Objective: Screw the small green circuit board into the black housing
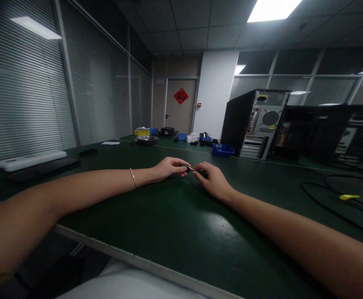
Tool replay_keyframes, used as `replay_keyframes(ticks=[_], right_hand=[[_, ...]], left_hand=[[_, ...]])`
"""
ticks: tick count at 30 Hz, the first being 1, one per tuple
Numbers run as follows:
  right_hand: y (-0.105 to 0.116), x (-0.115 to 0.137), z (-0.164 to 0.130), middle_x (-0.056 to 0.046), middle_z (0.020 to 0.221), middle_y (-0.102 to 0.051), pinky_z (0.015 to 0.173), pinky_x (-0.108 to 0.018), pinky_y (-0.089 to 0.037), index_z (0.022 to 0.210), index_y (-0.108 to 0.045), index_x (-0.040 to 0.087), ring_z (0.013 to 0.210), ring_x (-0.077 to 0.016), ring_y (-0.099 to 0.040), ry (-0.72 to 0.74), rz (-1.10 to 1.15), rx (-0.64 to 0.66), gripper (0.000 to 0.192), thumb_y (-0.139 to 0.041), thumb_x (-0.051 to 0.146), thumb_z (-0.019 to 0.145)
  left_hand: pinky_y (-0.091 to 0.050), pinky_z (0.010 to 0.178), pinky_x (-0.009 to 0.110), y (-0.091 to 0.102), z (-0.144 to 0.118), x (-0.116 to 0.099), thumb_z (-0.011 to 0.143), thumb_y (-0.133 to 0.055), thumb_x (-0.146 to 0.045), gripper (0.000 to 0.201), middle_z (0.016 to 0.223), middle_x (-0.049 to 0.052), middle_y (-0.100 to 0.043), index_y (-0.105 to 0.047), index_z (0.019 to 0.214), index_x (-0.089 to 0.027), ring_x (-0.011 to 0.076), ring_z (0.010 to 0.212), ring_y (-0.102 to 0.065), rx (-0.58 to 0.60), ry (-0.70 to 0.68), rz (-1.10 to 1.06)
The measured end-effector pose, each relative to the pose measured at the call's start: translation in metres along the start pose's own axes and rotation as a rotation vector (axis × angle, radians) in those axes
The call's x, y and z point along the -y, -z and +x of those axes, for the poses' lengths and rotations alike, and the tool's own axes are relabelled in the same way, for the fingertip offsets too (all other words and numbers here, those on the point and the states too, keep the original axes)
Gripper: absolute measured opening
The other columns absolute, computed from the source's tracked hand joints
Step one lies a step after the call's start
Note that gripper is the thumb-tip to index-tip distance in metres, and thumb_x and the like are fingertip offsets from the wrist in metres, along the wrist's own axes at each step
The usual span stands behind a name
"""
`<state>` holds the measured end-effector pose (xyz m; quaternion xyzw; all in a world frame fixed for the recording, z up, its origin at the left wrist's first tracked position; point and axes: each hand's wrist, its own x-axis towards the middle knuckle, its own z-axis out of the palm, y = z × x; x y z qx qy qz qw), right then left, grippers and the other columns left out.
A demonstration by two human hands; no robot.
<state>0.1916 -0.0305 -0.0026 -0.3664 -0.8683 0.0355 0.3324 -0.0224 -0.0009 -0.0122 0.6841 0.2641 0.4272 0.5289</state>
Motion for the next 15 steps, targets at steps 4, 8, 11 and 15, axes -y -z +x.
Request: replay_keyframes(ticks=[4,8,11,15], right_hand=[[0.0002,0.0000,-0.0003,-0.006,0.093,-0.068,0.072,-0.033,-0.048,0.097,-0.067,0.019,0.083,-0.0212,-0.062,-0.027,0.018,-0.019,0.023,-0.052,0.035,0.090],[0.0018,0.0049,-0.0016,-0.007,0.096,-0.067,0.072,-0.031,-0.049,0.105,-0.067,0.019,0.083,-0.0201,-0.062,0.043,0.046,0.061,0.027,-0.050,0.035,0.092],[0.0022,0.0063,-0.0017,-0.008,0.100,-0.067,0.077,-0.033,-0.049,0.114,-0.066,0.020,0.088,-0.0209,-0.062,0.074,0.063,0.093,0.030,-0.049,0.033,0.092],[0.0014,0.0040,-0.0016,-0.008,0.103,-0.067,0.079,-0.035,-0.050,0.119,-0.065,0.022,0.091,-0.0222,-0.062,0.058,0.071,0.100,0.033,-0.050,0.032,0.092]], left_hand=[[-0.047,0.062,0.023,0.0017,0.0010,0.0003,0.073,-0.074,-0.019,0.034,0.085,0.006,-0.070,-0.069,0.107,-0.012,0.0084,0.064,-0.060,-0.093,-0.003,0.000],[-0.049,0.067,0.024,0.0000,-0.0006,-0.0027,0.073,-0.074,-0.015,0.027,0.085,0.007,-0.069,-0.071,0.099,-0.010,0.0089,0.067,-0.061,-0.105,0.009,-0.023],[-0.051,0.077,0.029,-0.0031,-0.0018,-0.0048,0.075,-0.072,-0.012,0.023,0.093,0.010,-0.070,-0.072,0.098,-0.010,0.0123,0.076,-0.065,-0.075,0.033,-0.055],[-0.051,0.088,0.034,-0.0047,-0.0011,-0.0042,0.080,-0.067,-0.013,0.015,0.097,0.012,-0.071,-0.073,0.094,-0.009,0.0154,0.084,-0.067,-0.061,0.064,-0.086]])
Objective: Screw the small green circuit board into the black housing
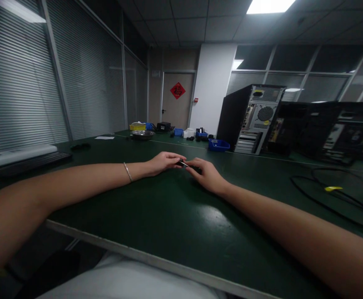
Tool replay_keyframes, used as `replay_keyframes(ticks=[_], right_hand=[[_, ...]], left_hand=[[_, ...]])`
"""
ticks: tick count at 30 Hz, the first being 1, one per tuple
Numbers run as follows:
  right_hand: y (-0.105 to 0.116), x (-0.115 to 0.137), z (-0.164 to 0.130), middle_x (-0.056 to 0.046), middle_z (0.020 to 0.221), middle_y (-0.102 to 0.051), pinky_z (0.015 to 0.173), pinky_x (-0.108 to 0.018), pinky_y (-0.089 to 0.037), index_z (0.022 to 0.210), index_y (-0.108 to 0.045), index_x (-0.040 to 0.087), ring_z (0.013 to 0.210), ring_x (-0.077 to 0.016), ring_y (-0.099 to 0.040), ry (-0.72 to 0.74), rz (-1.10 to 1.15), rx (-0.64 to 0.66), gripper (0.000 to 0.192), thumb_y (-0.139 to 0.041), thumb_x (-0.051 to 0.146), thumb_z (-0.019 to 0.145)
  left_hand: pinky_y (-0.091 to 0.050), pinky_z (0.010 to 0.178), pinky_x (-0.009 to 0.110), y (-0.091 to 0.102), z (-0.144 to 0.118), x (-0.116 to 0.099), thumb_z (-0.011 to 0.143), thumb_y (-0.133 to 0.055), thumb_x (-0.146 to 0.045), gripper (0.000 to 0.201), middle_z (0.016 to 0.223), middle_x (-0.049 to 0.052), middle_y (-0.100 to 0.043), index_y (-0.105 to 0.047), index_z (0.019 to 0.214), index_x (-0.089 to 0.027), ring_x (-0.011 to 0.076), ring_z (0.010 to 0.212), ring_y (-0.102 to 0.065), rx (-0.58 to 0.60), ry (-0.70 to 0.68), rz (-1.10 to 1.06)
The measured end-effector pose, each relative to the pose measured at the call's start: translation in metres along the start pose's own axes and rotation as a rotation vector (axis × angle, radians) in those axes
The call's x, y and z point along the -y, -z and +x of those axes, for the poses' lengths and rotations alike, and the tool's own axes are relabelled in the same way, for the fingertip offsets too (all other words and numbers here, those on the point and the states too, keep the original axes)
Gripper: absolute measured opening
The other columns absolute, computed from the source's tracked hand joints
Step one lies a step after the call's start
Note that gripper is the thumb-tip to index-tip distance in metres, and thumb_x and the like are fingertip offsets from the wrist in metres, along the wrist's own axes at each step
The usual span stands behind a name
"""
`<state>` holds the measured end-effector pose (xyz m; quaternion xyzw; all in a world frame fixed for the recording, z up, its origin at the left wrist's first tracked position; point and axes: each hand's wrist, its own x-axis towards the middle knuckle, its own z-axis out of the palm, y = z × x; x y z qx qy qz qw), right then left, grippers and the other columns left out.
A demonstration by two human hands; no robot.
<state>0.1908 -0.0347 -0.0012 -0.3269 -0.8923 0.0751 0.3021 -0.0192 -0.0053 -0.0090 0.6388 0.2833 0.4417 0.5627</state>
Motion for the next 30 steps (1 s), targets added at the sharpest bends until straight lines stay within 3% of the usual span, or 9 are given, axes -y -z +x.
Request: replay_keyframes(ticks=[5,11,19,26,30], right_hand=[[0.001,0.003,-0.001,-0.008,0.097,-0.068,0.072,-0.032,-0.050,0.113,-0.067,0.020,0.084,-0.0209,-0.062,-0.010,-0.006,-0.050,0.030,-0.050,0.034,0.092],[0.002,0.010,-0.002,-0.008,0.111,-0.067,0.086,-0.035,-0.050,0.122,-0.064,0.024,0.101,-0.0229,-0.062,0.062,0.017,0.096,0.034,-0.049,0.030,0.092],[0.000,0.007,-0.002,-0.009,0.111,-0.067,0.090,-0.036,-0.049,0.119,-0.066,0.021,0.101,-0.0232,-0.063,0.076,-0.016,0.055,0.032,-0.050,0.029,0.093],[0.001,0.007,-0.002,-0.009,0.114,-0.067,0.093,-0.038,-0.048,0.120,-0.066,0.023,0.105,-0.0239,-0.062,0.094,0.005,0.033,0.032,-0.050,0.029,0.092],[0.000,0.006,-0.002,-0.009,0.112,-0.068,0.094,-0.038,-0.047,0.118,-0.066,0.022,0.105,-0.0241,-0.062,0.091,0.004,0.024,0.031,-0.050,0.029,0.092]], left_hand=[[-0.051,0.089,0.033,0.001,0.003,0.004,0.083,-0.064,-0.011,0.012,0.094,0.009,-0.071,-0.072,0.093,-0.010,0.0142,0.084,-0.067,-0.045,-0.017,-0.006],[-0.055,0.082,0.032,0.002,0.004,0.006,0.077,-0.072,-0.014,0.014,0.088,0.010,-0.071,-0.073,0.089,-0.009,0.0151,0.079,-0.067,-0.035,0.019,-0.006],[-0.057,0.079,0.029,0.006,0.004,0.006,0.083,-0.063,-0.009,0.013,0.092,0.010,-0.069,-0.068,0.095,-0.009,0.0153,0.083,-0.069,0.017,0.066,-0.053],[-0.055,0.084,0.038,0.006,0.000,0.002,0.073,-0.073,-0.008,0.034,0.095,0.008,-0.066,-0.060,0.105,-0.013,0.0165,0.084,-0.069,0.125,0.050,-0.061],[-0.053,0.080,0.035,0.004,0.000,0.003,0.069,-0.076,-0.009,0.049,0.085,0.004,-0.064,-0.059,0.114,-0.014,0.0156,0.078,-0.068,0.175,0.001,0.027]])
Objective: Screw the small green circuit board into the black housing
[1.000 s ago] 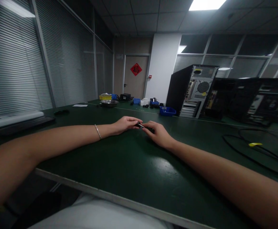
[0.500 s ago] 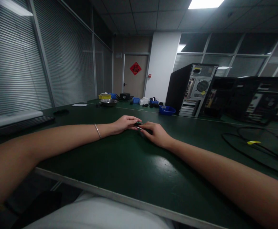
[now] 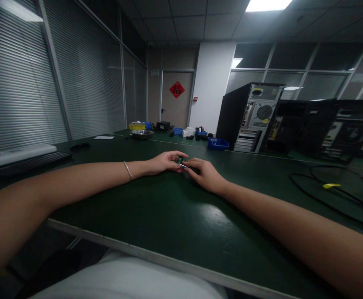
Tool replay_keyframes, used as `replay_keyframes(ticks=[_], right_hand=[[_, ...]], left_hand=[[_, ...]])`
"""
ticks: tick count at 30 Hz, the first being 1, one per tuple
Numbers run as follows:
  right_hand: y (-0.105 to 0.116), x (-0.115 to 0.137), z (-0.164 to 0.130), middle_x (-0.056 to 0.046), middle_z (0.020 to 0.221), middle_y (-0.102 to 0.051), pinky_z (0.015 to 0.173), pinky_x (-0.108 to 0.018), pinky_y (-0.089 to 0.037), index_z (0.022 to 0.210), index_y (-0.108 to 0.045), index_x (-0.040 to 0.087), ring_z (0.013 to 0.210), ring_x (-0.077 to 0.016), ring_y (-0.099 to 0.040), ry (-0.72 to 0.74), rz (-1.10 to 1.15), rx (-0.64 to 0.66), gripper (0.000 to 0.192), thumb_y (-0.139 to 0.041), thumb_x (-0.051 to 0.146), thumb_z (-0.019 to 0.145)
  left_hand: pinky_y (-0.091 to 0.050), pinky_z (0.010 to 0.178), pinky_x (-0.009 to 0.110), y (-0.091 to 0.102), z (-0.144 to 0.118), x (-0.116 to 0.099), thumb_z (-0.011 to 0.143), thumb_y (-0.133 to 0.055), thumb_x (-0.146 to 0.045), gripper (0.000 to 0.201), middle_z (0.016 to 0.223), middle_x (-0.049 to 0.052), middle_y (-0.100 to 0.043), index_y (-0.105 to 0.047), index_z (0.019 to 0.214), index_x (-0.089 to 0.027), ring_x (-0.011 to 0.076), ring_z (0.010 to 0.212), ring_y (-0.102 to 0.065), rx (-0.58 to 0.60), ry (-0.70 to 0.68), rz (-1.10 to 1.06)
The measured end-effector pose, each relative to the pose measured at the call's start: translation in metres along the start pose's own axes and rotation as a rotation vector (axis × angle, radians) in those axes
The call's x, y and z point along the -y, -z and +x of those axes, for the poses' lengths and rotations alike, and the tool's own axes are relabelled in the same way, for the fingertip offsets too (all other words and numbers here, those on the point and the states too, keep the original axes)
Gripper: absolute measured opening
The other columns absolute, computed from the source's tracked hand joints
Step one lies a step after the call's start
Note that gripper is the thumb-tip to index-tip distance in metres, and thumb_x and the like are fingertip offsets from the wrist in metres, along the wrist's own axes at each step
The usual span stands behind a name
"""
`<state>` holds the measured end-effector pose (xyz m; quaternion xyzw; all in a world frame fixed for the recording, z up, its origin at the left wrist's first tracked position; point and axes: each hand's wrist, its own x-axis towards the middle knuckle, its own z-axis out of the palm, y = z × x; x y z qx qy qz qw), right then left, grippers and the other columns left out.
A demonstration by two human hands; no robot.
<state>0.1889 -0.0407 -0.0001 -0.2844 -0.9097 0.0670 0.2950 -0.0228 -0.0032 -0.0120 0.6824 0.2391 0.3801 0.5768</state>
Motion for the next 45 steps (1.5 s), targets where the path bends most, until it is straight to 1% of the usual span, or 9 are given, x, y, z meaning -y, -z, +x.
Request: replay_keyframes(ticks=[5,9,12,18,23,27,35,40,45], right_hand=[[-0.001,-0.002,0.000,-0.008,0.105,-0.070,0.086,-0.036,-0.050,0.114,-0.067,0.021,0.097,-0.0234,-0.065,-0.042,-0.039,-0.055,0.029,-0.052,0.028,0.090],[-0.003,-0.005,0.000,-0.007,0.106,-0.070,0.082,-0.035,-0.050,0.114,-0.066,0.022,0.095,-0.0234,-0.064,-0.089,-0.084,-0.108,0.028,-0.052,0.027,0.090],[-0.003,-0.006,0.000,-0.007,0.100,-0.070,0.076,-0.034,-0.050,0.112,-0.067,0.022,0.087,-0.0229,-0.065,-0.111,-0.150,-0.105,0.028,-0.052,0.028,0.090],[-0.003,-0.005,-0.001,-0.006,0.095,-0.069,0.070,-0.031,-0.048,0.114,-0.068,0.024,0.079,-0.0208,-0.064,-0.135,-0.246,-0.112,0.029,-0.052,0.027,0.090],[-0.004,-0.008,-0.002,-0.005,0.094,-0.069,0.069,-0.031,-0.047,0.113,-0.069,0.026,0.079,-0.0212,-0.065,-0.135,-0.258,-0.120,0.029,-0.055,0.025,0.088],[-0.003,-0.008,-0.002,-0.006,0.095,-0.070,0.069,-0.031,-0.048,0.111,-0.070,0.024,0.079,-0.0213,-0.065,-0.126,-0.203,-0.144,0.027,-0.055,0.026,0.088],[-0.005,-0.012,-0.001,-0.006,0.103,-0.072,0.077,-0.032,-0.050,0.111,-0.068,0.022,0.092,-0.0220,-0.065,-0.082,-0.022,-0.172,0.026,-0.057,0.029,0.089],[-0.005,-0.015,-0.002,-0.006,0.102,-0.072,0.076,-0.033,-0.050,0.111,-0.069,0.021,0.089,-0.0225,-0.066,-0.086,0.003,-0.177,0.026,-0.059,0.030,0.088],[-0.005,-0.011,-0.001,-0.006,0.103,-0.072,0.081,-0.033,-0.050,0.109,-0.069,0.021,0.093,-0.0219,-0.066,-0.073,-0.015,-0.180,0.024,-0.059,0.026,0.088]], left_hand=[[-0.047,0.069,0.026,0.002,0.004,0.006,0.062,-0.080,-0.013,0.044,0.072,-0.002,-0.059,-0.062,0.102,-0.011,0.0104,0.069,-0.059,-0.079,-0.137,0.178],[-0.047,0.070,0.027,0.008,0.008,0.011,0.057,-0.084,-0.016,0.040,0.076,0.000,-0.061,-0.059,0.087,-0.011,0.0117,0.073,-0.060,-0.159,-0.181,0.191],[-0.049,0.065,0.028,0.009,0.009,0.012,0.058,-0.083,-0.019,0.037,0.072,0.000,-0.061,-0.057,0.083,-0.011,0.0125,0.068,-0.061,-0.169,-0.184,0.199],[-0.052,0.065,0.028,0.005,0.005,0.004,0.066,-0.078,-0.019,0.032,0.073,0.002,-0.067,-0.064,0.093,-0.009,0.0115,0.064,-0.063,-0.145,-0.176,0.220],[-0.053,0.067,0.028,0.002,0.001,-0.001,0.066,-0.079,-0.017,0.033,0.075,0.004,-0.070,-0.069,0.097,-0.008,0.0120,0.064,-0.065,-0.113,-0.147,0.238],[-0.054,0.072,0.030,0.000,0.000,-0.002,0.068,-0.078,-0.022,0.034,0.077,0.006,-0.071,-0.070,0.099,-0.008,0.0130,0.067,-0.067,-0.109,-0.129,0.194],[-0.053,0.080,0.032,-0.003,-0.001,-0.004,0.062,-0.083,-0.027,0.042,0.082,0.006,-0.071,-0.071,0.098,-0.008,0.0134,0.076,-0.066,-0.134,-0.101,0.053],[-0.053,0.079,0.030,-0.001,0.000,-0.001,0.063,-0.083,-0.027,0.042,0.083,0.006,-0.071,-0.070,0.099,-0.010,0.0119,0.074,-0.066,-0.138,-0.055,0.000],[-0.053,0.078,0.029,0.000,0.000,0.000,0.065,-0.082,-0.026,0.040,0.085,0.006,-0.072,-0.070,0.100,-0.011,0.0111,0.072,-0.066,-0.138,-0.012,-0.020]])
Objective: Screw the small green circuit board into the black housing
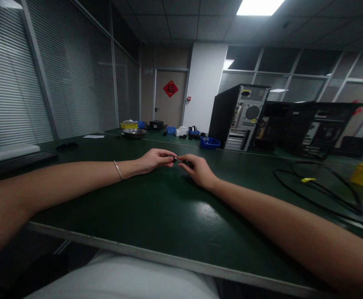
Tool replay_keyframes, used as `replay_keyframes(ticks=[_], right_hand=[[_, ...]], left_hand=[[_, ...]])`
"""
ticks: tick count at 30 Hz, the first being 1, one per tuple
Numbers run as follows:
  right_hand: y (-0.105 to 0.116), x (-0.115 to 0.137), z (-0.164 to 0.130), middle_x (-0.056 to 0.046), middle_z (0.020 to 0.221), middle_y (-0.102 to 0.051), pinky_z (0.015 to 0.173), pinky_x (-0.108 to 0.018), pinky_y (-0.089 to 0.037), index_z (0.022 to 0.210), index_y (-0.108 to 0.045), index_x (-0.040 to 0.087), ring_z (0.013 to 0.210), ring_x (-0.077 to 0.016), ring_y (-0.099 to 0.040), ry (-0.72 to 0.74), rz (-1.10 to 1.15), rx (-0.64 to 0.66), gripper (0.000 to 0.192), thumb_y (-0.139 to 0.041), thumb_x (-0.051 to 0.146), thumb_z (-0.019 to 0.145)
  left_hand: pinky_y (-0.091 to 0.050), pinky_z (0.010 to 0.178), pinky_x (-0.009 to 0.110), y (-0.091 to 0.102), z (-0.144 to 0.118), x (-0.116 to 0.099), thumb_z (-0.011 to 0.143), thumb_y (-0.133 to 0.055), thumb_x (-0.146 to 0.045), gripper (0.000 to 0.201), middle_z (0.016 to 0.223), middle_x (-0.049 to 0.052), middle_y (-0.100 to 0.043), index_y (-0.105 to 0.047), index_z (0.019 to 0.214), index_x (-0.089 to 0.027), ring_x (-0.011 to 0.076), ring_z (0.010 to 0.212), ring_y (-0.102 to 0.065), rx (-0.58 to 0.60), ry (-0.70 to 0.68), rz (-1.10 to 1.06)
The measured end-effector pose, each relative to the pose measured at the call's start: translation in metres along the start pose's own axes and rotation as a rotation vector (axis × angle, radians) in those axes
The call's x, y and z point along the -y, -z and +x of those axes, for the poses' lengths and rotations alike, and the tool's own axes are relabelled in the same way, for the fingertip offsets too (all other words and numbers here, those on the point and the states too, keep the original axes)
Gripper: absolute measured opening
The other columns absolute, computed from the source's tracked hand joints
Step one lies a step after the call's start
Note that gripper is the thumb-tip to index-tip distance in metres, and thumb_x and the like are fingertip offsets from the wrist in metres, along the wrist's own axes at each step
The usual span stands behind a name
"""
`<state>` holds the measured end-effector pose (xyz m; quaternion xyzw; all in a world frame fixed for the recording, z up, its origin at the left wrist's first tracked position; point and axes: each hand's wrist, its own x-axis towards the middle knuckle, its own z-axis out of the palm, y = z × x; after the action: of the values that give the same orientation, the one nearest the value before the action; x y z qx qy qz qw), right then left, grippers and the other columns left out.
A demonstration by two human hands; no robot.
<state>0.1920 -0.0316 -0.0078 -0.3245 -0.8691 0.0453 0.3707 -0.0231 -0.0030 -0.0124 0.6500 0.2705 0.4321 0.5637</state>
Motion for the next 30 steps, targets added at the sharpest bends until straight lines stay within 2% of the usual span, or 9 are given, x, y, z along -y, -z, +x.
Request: replay_keyframes(ticks=[5,10,17,20,24,30], right_hand=[[-0.002,0.001,0.001,-0.006,0.103,-0.073,0.081,-0.032,-0.050,0.107,-0.070,0.021,0.094,-0.0213,-0.066,-0.024,-0.024,0.000,0.023,-0.058,0.024,0.088],[-0.002,-0.001,0.001,-0.007,0.100,-0.073,0.077,-0.032,-0.050,0.104,-0.070,0.019,0.090,-0.0213,-0.066,-0.084,-0.044,-0.048,0.022,-0.056,0.025,0.088],[-0.002,-0.004,0.001,-0.006,0.097,-0.074,0.073,-0.031,-0.049,0.102,-0.070,0.018,0.085,-0.0211,-0.066,-0.145,-0.039,-0.072,0.023,-0.055,0.028,0.088],[-0.001,-0.003,0.002,-0.006,0.096,-0.074,0.072,-0.031,-0.049,0.102,-0.071,0.018,0.084,-0.0211,-0.065,-0.146,-0.036,-0.061,0.023,-0.055,0.029,0.088],[0.000,-0.002,0.002,-0.006,0.095,-0.074,0.071,-0.031,-0.048,0.101,-0.071,0.018,0.083,-0.0212,-0.065,-0.141,-0.037,-0.048,0.023,-0.055,0.029,0.088],[0.000,-0.003,0.002,-0.005,0.094,-0.074,0.070,-0.031,-0.048,0.099,-0.071,0.019,0.081,-0.0206,-0.065,-0.149,-0.048,-0.028,0.024,-0.054,0.031,0.089]], left_hand=[[-0.052,0.076,0.030,0.003,0.003,0.001,0.070,-0.078,-0.029,0.036,0.089,0.008,-0.071,-0.069,0.100,-0.010,0.0111,0.071,-0.064,0.032,0.007,0.062],[-0.046,0.068,0.026,0.007,0.006,0.003,0.078,-0.069,-0.034,0.030,0.089,0.007,-0.068,-0.068,0.096,-0.011,0.0114,0.071,-0.059,0.060,-0.047,0.229],[-0.041,0.073,0.025,0.000,0.000,-0.006,0.085,-0.060,-0.037,0.028,0.078,0.002,-0.062,-0.071,0.087,-0.012,0.0130,0.075,-0.054,0.307,-0.087,0.525],[-0.041,0.074,0.024,-0.004,0.000,-0.008,0.088,-0.056,-0.038,0.030,0.078,0.002,-0.062,-0.072,0.092,-0.013,0.0135,0.076,-0.054,0.359,-0.108,0.623],[-0.042,0.076,0.024,-0.005,0.001,-0.006,0.088,-0.054,-0.037,0.029,0.085,0.004,-0.063,-0.071,0.097,-0.016,0.0153,0.081,-0.056,0.332,-0.152,0.720],[-0.044,0.079,0.025,-0.005,-0.001,-0.005,0.089,-0.054,-0.033,0.026,0.090,0.005,-0.065,-0.071,0.100,-0.016,0.0170,0.085,-0.059,0.232,-0.209,0.796]])
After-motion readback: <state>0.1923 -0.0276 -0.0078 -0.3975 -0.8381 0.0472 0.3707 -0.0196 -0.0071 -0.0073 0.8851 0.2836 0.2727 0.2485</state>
